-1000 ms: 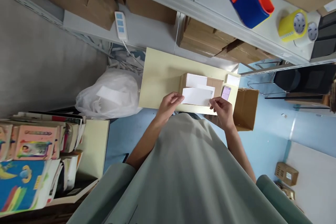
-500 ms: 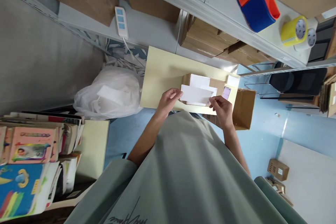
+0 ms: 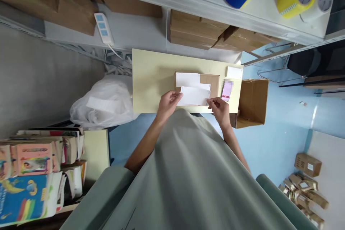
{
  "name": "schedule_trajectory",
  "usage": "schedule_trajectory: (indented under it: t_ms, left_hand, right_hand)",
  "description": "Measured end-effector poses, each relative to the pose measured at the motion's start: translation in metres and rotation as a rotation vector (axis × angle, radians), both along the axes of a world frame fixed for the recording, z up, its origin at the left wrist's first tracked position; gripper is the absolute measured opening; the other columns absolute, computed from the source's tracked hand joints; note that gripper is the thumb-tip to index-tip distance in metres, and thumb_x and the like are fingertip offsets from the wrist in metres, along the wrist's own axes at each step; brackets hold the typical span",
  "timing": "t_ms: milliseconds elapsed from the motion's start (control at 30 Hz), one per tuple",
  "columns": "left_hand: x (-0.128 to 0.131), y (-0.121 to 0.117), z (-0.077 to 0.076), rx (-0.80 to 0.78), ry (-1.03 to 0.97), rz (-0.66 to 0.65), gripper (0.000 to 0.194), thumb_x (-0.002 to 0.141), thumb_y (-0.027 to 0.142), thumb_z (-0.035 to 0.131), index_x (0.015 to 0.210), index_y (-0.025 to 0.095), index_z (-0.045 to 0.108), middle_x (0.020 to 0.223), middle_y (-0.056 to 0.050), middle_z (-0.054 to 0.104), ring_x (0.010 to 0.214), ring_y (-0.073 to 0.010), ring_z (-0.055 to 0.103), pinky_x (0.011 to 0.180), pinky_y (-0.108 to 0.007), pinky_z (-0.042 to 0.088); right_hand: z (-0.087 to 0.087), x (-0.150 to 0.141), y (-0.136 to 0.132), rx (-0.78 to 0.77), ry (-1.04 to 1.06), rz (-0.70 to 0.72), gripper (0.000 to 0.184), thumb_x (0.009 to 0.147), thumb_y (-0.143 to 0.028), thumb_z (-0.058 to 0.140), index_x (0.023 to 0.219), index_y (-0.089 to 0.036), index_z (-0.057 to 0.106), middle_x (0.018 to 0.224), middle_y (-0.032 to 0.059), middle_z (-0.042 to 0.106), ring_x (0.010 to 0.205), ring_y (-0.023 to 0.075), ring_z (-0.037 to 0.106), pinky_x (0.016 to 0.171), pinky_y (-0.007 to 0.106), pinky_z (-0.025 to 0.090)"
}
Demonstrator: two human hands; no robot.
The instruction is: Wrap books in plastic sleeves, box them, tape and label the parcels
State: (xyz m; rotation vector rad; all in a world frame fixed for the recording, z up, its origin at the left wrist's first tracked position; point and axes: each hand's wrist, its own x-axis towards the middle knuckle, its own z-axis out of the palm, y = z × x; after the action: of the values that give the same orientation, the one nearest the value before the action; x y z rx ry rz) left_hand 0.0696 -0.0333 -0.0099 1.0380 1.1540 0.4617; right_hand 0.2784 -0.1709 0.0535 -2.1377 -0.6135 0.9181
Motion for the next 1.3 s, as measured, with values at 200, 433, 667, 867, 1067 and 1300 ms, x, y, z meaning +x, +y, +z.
schedule_trajectory:
  t_ms: [200, 433, 667, 867, 1067, 1300]
  left_hand:
    - [0.018, -0.016, -0.01, 0.111, 0.28, -0.047, 0.037, 0.085, 0.059, 0.078, 0.087, 0.022, 0.076, 0.084, -0.004, 0.077, 0.075, -0.0214, 0.064, 0.077, -0.035, 0.051]
    - [0.05, -0.026, -0.021, 0.213, 0.451, -0.028, 0.025, 0.09, 0.048, 0.076, 0.092, 0.023, 0.079, 0.097, -0.008, 0.081, 0.086, -0.025, 0.068, 0.089, -0.037, 0.05]
    - [0.075, -0.011, -0.023, 0.233, 0.692, -0.12, 0.023, 0.098, 0.041, 0.072, 0.099, 0.021, 0.084, 0.105, -0.01, 0.085, 0.099, -0.0287, 0.077, 0.095, -0.037, 0.054]
    - [0.083, -0.005, -0.017, 0.25, 0.819, -0.203, 0.027, 0.103, 0.038, 0.068, 0.109, 0.02, 0.087, 0.113, -0.009, 0.087, 0.107, -0.0284, 0.08, 0.098, -0.036, 0.056]
    - [0.087, -0.003, -0.014, 0.277, 0.868, -0.239, 0.027, 0.104, 0.037, 0.069, 0.113, 0.019, 0.088, 0.115, -0.011, 0.088, 0.11, -0.0304, 0.08, 0.099, -0.037, 0.057]
    - [0.089, -0.006, -0.018, 0.289, 0.876, -0.22, 0.023, 0.105, 0.037, 0.068, 0.108, 0.022, 0.086, 0.112, -0.01, 0.088, 0.109, -0.0306, 0.08, 0.098, -0.038, 0.056]
  right_hand:
    - [-0.04, 0.028, -0.013, -0.001, 0.073, 0.051, 0.065, 0.086, -0.088, 0.073, 0.09, -0.023, 0.073, 0.084, 0.0067, 0.078, 0.074, 0.0229, 0.073, 0.075, 0.038, 0.061]
    - [-0.08, 0.062, -0.004, -0.009, -0.048, 0.141, 0.047, 0.093, -0.072, 0.065, 0.085, -0.026, 0.064, 0.094, 0.0104, 0.076, 0.081, 0.0256, 0.071, 0.081, 0.041, 0.058]
    - [-0.099, 0.065, 0.007, -0.042, -0.208, 0.217, 0.035, 0.105, -0.056, 0.057, 0.087, -0.026, 0.062, 0.096, 0.0092, 0.074, 0.08, 0.0251, 0.068, 0.081, 0.04, 0.056]
    - [-0.105, 0.062, 0.013, -0.109, -0.252, 0.225, 0.037, 0.109, -0.054, 0.055, 0.089, -0.024, 0.064, 0.104, 0.0125, 0.077, 0.086, 0.0271, 0.07, 0.084, 0.041, 0.058]
    - [-0.105, 0.057, 0.02, -0.192, -0.305, 0.23, 0.027, 0.109, -0.042, 0.057, 0.093, -0.023, 0.067, 0.112, 0.0134, 0.078, 0.092, 0.0291, 0.073, 0.091, 0.044, 0.06]
    - [-0.102, 0.059, 0.026, -0.269, -0.32, 0.249, 0.019, 0.106, -0.036, 0.063, 0.095, -0.022, 0.07, 0.112, 0.0131, 0.082, 0.096, 0.0308, 0.077, 0.092, 0.045, 0.062]
